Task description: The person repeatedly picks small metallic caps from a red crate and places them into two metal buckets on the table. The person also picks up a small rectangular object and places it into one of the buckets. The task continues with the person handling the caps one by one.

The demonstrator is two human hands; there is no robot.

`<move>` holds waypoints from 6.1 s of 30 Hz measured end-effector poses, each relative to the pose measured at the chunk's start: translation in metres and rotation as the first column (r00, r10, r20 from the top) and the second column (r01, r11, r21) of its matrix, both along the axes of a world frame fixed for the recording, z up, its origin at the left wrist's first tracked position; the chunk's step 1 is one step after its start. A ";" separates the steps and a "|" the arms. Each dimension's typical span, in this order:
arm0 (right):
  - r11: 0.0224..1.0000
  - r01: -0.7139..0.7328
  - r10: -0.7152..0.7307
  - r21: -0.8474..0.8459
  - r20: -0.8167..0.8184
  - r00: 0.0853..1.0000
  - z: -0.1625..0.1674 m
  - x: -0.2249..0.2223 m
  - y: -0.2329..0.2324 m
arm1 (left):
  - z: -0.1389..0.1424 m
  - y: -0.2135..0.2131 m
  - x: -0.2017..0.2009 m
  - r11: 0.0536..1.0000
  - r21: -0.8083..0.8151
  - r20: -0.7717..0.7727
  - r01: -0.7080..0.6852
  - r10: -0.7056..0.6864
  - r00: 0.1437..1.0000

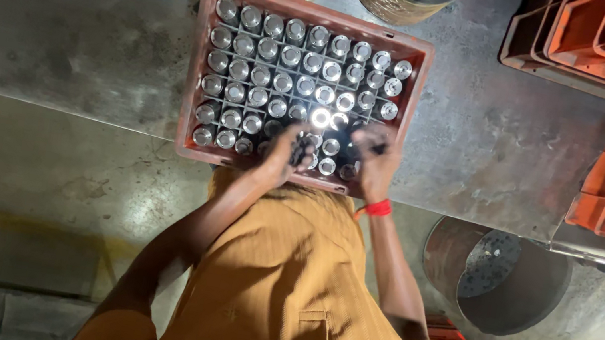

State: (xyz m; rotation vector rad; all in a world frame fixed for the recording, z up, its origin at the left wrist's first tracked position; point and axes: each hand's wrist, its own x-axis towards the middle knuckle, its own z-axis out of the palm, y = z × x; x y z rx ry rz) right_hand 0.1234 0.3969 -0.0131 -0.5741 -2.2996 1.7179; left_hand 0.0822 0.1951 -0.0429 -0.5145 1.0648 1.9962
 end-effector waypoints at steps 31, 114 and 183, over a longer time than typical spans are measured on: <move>0.988 -0.151 0.144 0.037 0.149 0.978 0.005 -0.004 -0.017 | -0.046 0.010 0.009 0.748 -0.660 -0.404 0.066 -0.428 0.809; 0.931 -0.230 0.302 0.282 -0.244 0.921 0.023 -0.325 -0.087 | -0.025 -0.138 -0.110 0.370 -0.896 -0.373 -0.244 -0.330 0.867; 0.831 0.012 0.226 0.556 -0.357 0.906 0.043 0.024 -0.002 | -0.015 -0.151 -0.099 0.321 -0.731 -0.682 -0.603 -0.385 0.622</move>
